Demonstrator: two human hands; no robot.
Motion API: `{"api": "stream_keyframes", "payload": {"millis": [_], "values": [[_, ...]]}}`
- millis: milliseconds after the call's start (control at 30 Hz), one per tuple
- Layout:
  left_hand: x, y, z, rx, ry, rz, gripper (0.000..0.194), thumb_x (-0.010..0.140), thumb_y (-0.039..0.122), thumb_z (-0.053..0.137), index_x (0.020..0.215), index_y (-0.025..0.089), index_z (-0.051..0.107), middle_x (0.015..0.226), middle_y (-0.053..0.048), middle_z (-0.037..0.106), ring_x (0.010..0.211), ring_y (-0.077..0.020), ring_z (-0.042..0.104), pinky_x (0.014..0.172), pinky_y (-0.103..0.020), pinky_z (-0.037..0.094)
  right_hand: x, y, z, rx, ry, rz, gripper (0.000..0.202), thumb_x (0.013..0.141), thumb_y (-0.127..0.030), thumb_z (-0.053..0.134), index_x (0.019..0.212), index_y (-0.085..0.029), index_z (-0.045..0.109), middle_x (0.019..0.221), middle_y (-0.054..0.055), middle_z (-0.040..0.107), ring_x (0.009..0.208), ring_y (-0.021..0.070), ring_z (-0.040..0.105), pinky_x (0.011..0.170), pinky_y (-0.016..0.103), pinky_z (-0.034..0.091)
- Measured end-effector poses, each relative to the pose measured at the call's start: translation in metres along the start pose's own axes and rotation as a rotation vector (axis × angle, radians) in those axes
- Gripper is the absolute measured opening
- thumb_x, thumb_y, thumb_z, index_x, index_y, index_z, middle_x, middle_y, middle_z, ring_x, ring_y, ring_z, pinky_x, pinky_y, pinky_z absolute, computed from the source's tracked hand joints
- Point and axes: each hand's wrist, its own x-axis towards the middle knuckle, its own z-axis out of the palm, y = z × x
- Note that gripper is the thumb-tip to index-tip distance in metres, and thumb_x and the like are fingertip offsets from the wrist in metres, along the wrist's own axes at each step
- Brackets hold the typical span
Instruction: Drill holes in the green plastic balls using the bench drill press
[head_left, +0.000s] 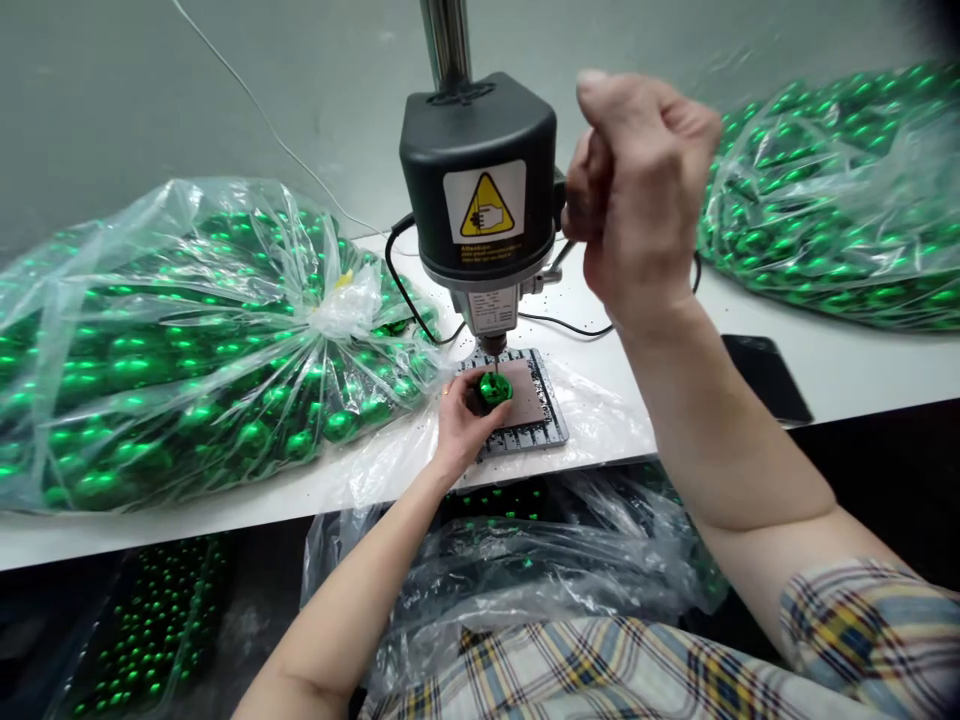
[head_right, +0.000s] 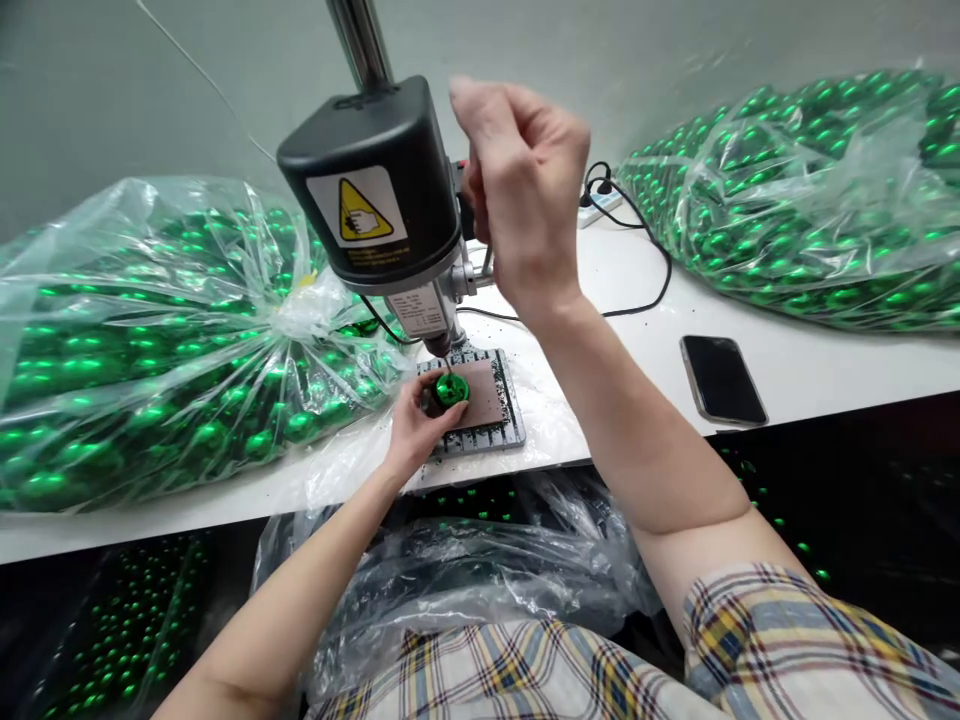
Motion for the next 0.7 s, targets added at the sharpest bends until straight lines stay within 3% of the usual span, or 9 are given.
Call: {"api": "stream_keyframes", "payload": {"millis": [67, 100, 233, 300, 367, 433, 600, 633, 700], "values": [[-0.014, 0.015, -0.019, 0.077, -0.042, -0.061, 0.044, 0.070, 0.029, 0.079, 0.109, 0.018, 0.062, 0.103, -0.007, 0.067, 0.096, -0.0229, 0.064, 0.086, -0.035, 0.051, 0.017, -0.003, 0.007, 0.071, -0.003, 0.144, 0.050, 0.094, -0.009, 0.051, 0.048, -0.024, 0.037, 0.041, -0.006, 0.030, 0.035, 0.0086, 0.020, 0.034, 0.029, 0.013], [-0.024, 0.022, -0.031, 0.112, -0.156, -0.090, 0.043, 0.070, 0.029, 0.078, 0.108, 0.018, 0.061, 0.099, -0.006, 0.068, 0.090, -0.0216, 0.064, 0.080, -0.033, 0.051, 0.022, -0.003, 0.009, 0.096, 0.004, 0.185, 0.051, 0.094, -0.007, 0.050, 0.047, -0.023, 0.037, 0.040, -0.007, 0.028, 0.036, 0.0082, 0.019, 0.034, 0.028, 0.011], [-0.068, 0.042, -0.077, 0.397, -1.020, -0.042, 0.049, 0.070, 0.040, 0.082, 0.110, 0.018, 0.064, 0.100, -0.007, 0.072, 0.088, -0.0256, 0.068, 0.072, -0.032, 0.051, 0.023, 0.004, 0.009, 0.149, 0.016, 0.187, 0.051, 0.093, -0.006, 0.049, 0.047, -0.022, 0.039, 0.040, -0.006, 0.029, 0.035, 0.0074, 0.017, 0.034, 0.027, 0.007], [-0.080, 0.046, -0.091, 0.573, -1.174, 0.035, 0.054, 0.071, 0.050, 0.082, 0.111, 0.017, 0.067, 0.107, -0.012, 0.072, 0.096, -0.0314, 0.069, 0.078, -0.035, 0.051, 0.020, 0.007, 0.009, 0.178, 0.007, 0.146, 0.049, 0.093, -0.008, 0.051, 0.047, -0.022, 0.041, 0.041, -0.006, 0.032, 0.035, 0.0070, 0.017, 0.033, 0.027, 0.007], [-0.075, 0.048, -0.100, 0.580, -1.161, 0.067, 0.054, 0.078, 0.056, 0.076, 0.114, 0.016, 0.068, 0.112, -0.014, 0.072, 0.099, -0.0319, 0.069, 0.081, -0.036, 0.051, 0.018, 0.008, 0.008, 0.200, 0.009, 0.120, 0.047, 0.091, -0.009, 0.052, 0.047, -0.022, 0.043, 0.041, -0.005, 0.033, 0.035, 0.0069, 0.018, 0.033, 0.027, 0.006], [-0.050, 0.049, -0.104, 0.461, -1.026, 0.058, 0.046, 0.089, 0.055, 0.066, 0.117, 0.019, 0.068, 0.112, -0.011, 0.074, 0.095, -0.0270, 0.070, 0.079, -0.033, 0.052, 0.018, 0.008, 0.008, 0.203, 0.021, 0.118, 0.046, 0.090, -0.009, 0.052, 0.046, -0.022, 0.044, 0.042, -0.004, 0.034, 0.034, 0.0071, 0.018, 0.033, 0.027, 0.006], [0.075, 0.024, -0.104, 0.519, -0.191, 0.073, 0.030, 0.099, 0.024, 0.045, 0.115, 0.015, 0.069, 0.100, -0.012, 0.075, 0.090, -0.0238, 0.069, 0.082, -0.034, 0.051, 0.019, 0.008, 0.008, 0.182, 0.026, 0.125, 0.045, 0.089, -0.011, 0.053, 0.048, -0.022, 0.042, 0.043, -0.004, 0.033, 0.034, 0.0069, 0.019, 0.033, 0.027, 0.005], [0.101, 0.014, -0.102, 0.619, -0.132, 0.048, 0.030, 0.097, 0.018, 0.045, 0.113, 0.014, 0.070, 0.101, -0.013, 0.074, 0.095, -0.0253, 0.069, 0.086, -0.036, 0.050, 0.019, 0.008, 0.008, 0.167, 0.027, 0.129, 0.045, 0.089, -0.011, 0.053, 0.048, -0.022, 0.042, 0.043, -0.004, 0.033, 0.034, 0.0068, 0.019, 0.033, 0.027, 0.006], [0.141, -0.007, -0.097, 0.819, -0.175, -0.026, 0.025, 0.089, 0.008, 0.051, 0.102, 0.012, 0.073, 0.104, -0.016, 0.073, 0.107, -0.0294, 0.067, 0.095, -0.039, 0.048, 0.019, 0.009, 0.008, 0.139, 0.028, 0.137, 0.044, 0.090, -0.011, 0.053, 0.048, -0.022, 0.041, 0.043, -0.004, 0.034, 0.035, 0.0068, 0.020, 0.034, 0.027, 0.006]]}}
